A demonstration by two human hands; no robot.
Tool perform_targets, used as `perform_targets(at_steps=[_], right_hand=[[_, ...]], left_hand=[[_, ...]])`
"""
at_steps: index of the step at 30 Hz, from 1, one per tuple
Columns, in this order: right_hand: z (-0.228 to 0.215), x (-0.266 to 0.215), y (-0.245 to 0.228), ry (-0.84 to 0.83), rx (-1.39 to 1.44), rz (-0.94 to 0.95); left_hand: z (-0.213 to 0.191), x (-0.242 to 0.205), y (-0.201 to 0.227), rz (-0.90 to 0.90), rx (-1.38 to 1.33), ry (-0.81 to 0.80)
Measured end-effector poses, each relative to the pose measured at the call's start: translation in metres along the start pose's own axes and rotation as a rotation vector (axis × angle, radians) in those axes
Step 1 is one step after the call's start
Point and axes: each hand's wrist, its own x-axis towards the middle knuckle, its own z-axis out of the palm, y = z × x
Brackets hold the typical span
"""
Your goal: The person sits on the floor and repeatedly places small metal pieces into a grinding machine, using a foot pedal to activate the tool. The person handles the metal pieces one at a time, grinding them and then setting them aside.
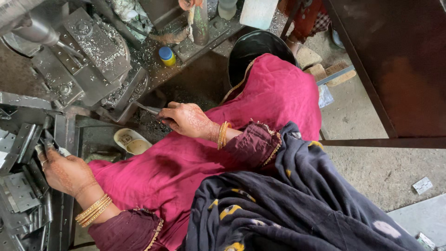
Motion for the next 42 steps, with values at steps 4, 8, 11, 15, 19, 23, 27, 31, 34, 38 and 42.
perform_targets(at_steps=[4,8,11,15,19,23,27,31,34,38,42], right_hand=[[0.004,0.001,0.002,0.004,-0.019,0.003],[0.005,0.001,0.002,0.071,-0.041,-0.036],[0.006,0.003,0.001,0.088,-0.073,-0.069],[0.004,0.006,0.001,0.051,-0.056,-0.065],[-0.005,0.002,-0.004,0.026,0.000,-0.083],[-0.011,0.005,-0.017,-0.003,0.037,-0.085],[-0.014,0.003,-0.021,0.004,0.050,-0.060],[-0.013,0.005,-0.019,-0.009,0.036,-0.024],[-0.011,0.005,-0.018,0.020,0.013,-0.086],[-0.011,0.003,-0.013,0.009,0.006,-0.102],[-0.006,0.006,-0.013,-0.043,-0.177,-0.057]], left_hand=[[-0.009,0.002,0.009,0.018,0.091,0.031],[-0.030,0.008,0.027,-0.083,0.140,-0.069],[-0.048,0.012,0.051,-0.113,0.079,0.003],[-0.061,0.014,0.103,-0.084,-0.294,0.271],[-0.051,0.035,0.162,0.169,-0.135,0.174],[-0.031,0.053,0.204,0.169,0.182,0.157],[-0.011,0.045,0.209,0.119,0.094,0.026],[-0.003,0.049,0.199,0.168,0.055,0.038],[-0.002,0.060,0.191,0.211,-0.037,0.069],[0.004,0.062,0.185,0.161,-0.298,-0.061],[0.015,0.066,0.174,0.137,-0.094,0.157]])
